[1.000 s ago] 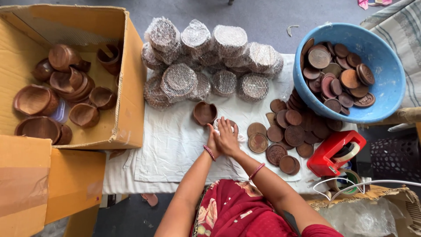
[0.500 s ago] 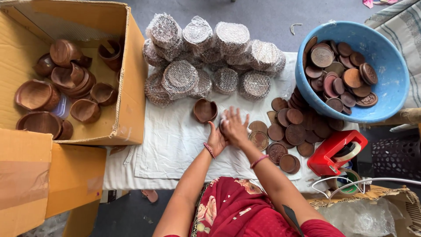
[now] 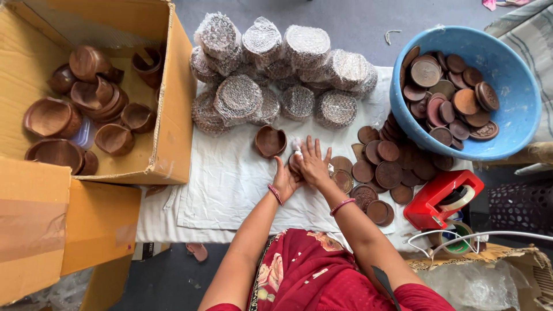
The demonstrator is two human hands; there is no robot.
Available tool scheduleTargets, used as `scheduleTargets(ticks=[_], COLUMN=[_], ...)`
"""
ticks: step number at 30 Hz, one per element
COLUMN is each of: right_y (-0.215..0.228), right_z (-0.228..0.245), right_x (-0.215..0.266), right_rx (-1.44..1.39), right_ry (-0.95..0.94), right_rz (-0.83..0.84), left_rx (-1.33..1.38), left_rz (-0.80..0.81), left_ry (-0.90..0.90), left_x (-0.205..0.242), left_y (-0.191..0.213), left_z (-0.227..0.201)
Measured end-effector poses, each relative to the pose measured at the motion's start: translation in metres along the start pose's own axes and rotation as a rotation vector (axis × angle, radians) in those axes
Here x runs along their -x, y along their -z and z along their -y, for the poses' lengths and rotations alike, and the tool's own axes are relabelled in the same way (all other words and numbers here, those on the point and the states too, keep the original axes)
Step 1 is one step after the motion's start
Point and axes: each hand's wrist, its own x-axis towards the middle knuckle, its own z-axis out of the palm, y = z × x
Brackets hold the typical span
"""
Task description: The person wipes small wooden bowls with a white cloth, cleaning both the interior and exterior surfaces. They handle the bowls one at a time, turning them over to wipe all sides, and place the cleaned bowls into a cardboard box.
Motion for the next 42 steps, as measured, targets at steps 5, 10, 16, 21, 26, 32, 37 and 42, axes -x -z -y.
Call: scheduleTargets(ticks=[5,10,16,21,26,32,37,42], right_y=[-0.016,-0.008,0.045,0.007,-0.03,-0.027,-0.028,-0.023], right_z=[0.018,-0.007,-0.014,-0.024,-0.022,-0.005,-0.019,-0.01], right_x=[0.035,0.007,0.0,0.012,0.031,0.022,0.014,0.014], right_rx=[0.03,-0.022,-0.527,-0.272,-0.024,0.079,0.068,0.06], right_ry=[0.113,0.07,-0.202,0.092,0.326,0.199,0.316,0.164], right_rz=[0.044,0.008,0.017,-0.315,-0.092,0.016,0.102,0.134], left_rx=[0.098,0.017,-0.072,0.127,0.072,0.049,-0.035,0.014], left_rz=[-0.036,0.015,-0.064,0.005,-0.107,-0.076,-0.138,-0.062], left_ry=[0.025,0.005,-0.157,-0.033,-0.056,-0.067,-0.028,-0.067], left_x=[0.006,-0.017,-0.011,-0.015,0.001,-0.012,-0.005,-0.036], left_y=[-0.004,0.019,-0.002,-0.008,-0.009,0.013,0.009,0.062], left_z=[0.0,0.015,0.001,-0.006,-0.01,-0.003,-0.004,0.021])
